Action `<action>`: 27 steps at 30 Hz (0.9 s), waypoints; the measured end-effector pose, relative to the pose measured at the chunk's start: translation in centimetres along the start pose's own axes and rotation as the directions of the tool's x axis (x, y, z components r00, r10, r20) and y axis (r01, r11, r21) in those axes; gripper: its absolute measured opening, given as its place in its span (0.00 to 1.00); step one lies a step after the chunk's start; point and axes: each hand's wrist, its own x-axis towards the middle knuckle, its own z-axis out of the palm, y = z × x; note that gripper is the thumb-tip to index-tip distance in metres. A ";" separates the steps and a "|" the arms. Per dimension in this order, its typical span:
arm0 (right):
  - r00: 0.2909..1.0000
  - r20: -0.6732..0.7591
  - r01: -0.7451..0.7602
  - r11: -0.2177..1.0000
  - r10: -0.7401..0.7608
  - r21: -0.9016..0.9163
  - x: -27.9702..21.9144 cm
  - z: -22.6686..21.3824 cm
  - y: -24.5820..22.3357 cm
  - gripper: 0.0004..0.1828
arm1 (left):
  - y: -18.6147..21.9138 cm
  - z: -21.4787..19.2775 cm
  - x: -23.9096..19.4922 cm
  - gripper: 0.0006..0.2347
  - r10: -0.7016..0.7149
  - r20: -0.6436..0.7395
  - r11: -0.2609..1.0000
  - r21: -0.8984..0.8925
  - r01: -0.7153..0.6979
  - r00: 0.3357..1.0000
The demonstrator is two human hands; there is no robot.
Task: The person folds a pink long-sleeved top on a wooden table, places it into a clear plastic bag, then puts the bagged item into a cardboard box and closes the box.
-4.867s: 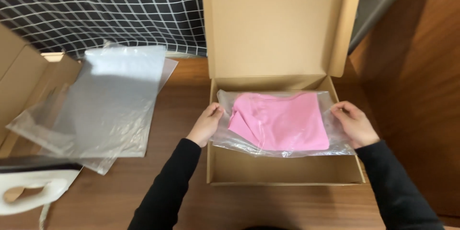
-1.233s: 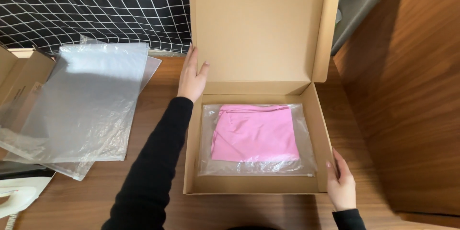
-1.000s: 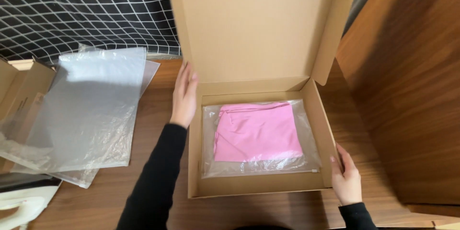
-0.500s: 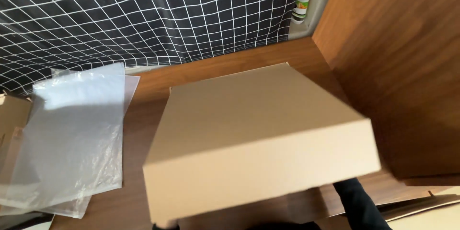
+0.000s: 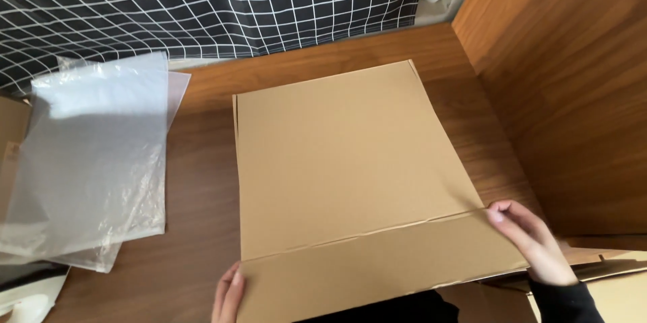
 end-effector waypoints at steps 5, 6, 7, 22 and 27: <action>0.996 -0.027 -0.084 0.989 0.081 -0.122 2.3 1.0 4.5 0.14 | 1.0 2.1 2.4 0.21 0.028 -0.079 0.993 0.119 -0.019 0.996; 0.996 0.001 -0.091 0.993 0.091 -0.076 2.8 0.9 5.3 0.14 | 0.4 2.0 3.2 0.22 0.057 -0.081 0.980 0.195 -0.041 0.995; 0.995 0.028 -0.099 0.995 0.100 -0.031 3.3 0.9 6.2 0.14 | -0.2 1.9 3.9 0.23 0.086 -0.080 0.961 0.271 -0.062 0.993; 0.993 -0.119 0.032 0.979 -0.008 0.203 5.1 1.4 3.7 0.34 | -5.4 2.4 10.9 0.31 0.341 0.249 0.821 -0.549 -0.158 0.906; 0.990 -0.098 0.143 0.811 -0.106 0.568 9.0 -0.5 4.0 0.35 | 2.3 3.9 3.7 0.32 0.350 0.102 0.808 -0.536 -0.245 0.931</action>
